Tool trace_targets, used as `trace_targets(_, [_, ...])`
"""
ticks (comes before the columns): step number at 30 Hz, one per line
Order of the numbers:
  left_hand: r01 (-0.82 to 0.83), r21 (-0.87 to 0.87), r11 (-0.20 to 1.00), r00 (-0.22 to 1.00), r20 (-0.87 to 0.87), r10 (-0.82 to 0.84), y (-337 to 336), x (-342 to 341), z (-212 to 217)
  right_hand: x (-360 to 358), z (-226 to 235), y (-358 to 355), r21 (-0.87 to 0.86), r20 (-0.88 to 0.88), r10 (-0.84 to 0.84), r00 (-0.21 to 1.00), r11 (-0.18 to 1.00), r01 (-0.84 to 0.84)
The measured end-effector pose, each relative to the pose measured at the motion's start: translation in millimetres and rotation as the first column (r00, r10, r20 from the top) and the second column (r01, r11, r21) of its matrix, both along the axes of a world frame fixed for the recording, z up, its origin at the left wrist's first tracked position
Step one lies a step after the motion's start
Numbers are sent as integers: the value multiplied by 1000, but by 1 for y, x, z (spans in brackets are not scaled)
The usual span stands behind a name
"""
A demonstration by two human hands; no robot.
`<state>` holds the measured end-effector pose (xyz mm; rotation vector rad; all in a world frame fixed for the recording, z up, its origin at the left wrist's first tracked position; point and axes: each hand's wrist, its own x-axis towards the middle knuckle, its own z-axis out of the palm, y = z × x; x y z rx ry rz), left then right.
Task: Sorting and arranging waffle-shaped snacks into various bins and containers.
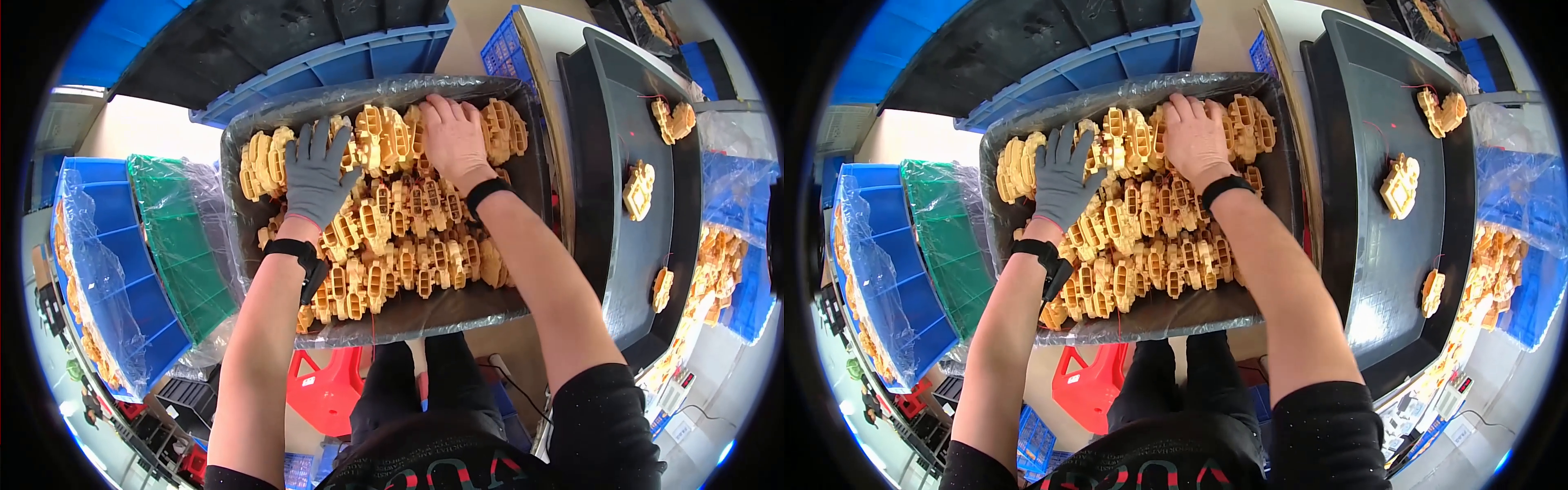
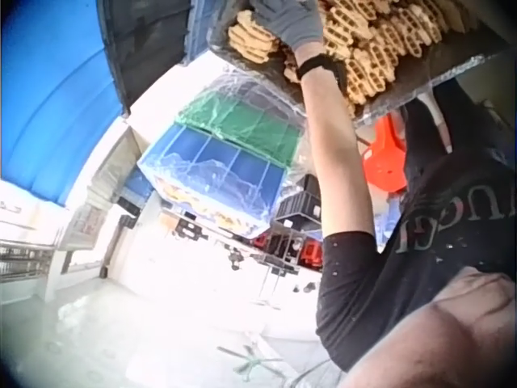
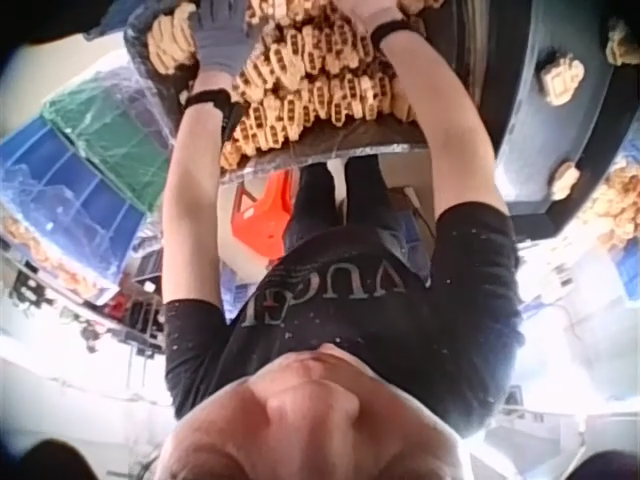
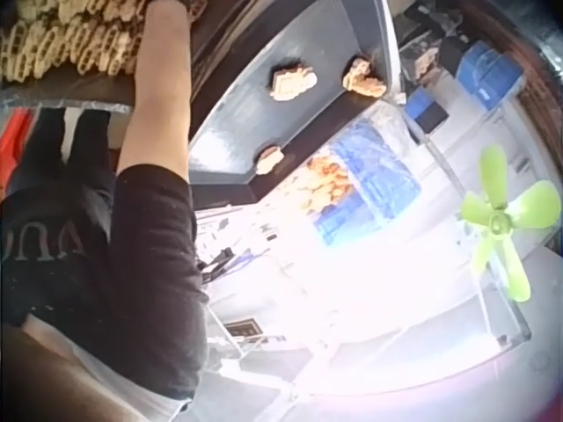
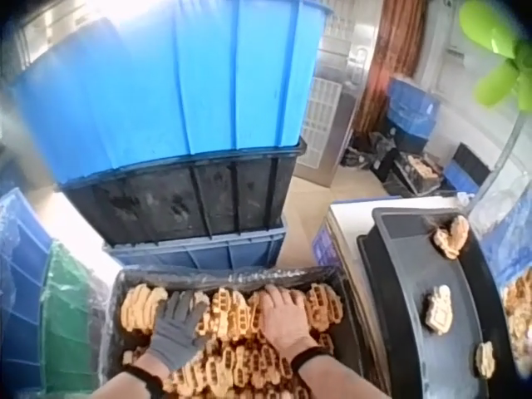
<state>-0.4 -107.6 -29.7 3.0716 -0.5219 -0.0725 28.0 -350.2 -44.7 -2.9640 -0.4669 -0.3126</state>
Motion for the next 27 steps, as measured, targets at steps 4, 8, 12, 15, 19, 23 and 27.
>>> trace_targets(4, [-17,13,1000,1000,0,17,-3,-1,5,-11,-2,0,73,83,-21,996,997,15])
trace_targets(8, [-32,91,995,999,-39,36,-4,1,15,-3,3,1,52,-23,9,1000,999,-8])
trace_targets(12, [-13,100,995,994,-110,24,2,-5,36,-14,35,-23,205,4,-108,994,973,105])
trace_targets(15, [15,-12,1000,997,-75,-16,14,-25,48,-12,25,-59,233,11,-238,971,945,229])
trace_targets(19, [-88,-214,973,995,29,96,40,-64,60,-11,6,-65,187,43,-212,976,962,200])
trace_targets(23, [-104,-325,940,991,44,124,54,-121,91,-2,18,-62,171,-43,-194,980,965,198])
trace_targets(27, [-116,-475,872,993,-56,102,50,-177,121,-6,26,-64,118,-121,-285,951,947,299])
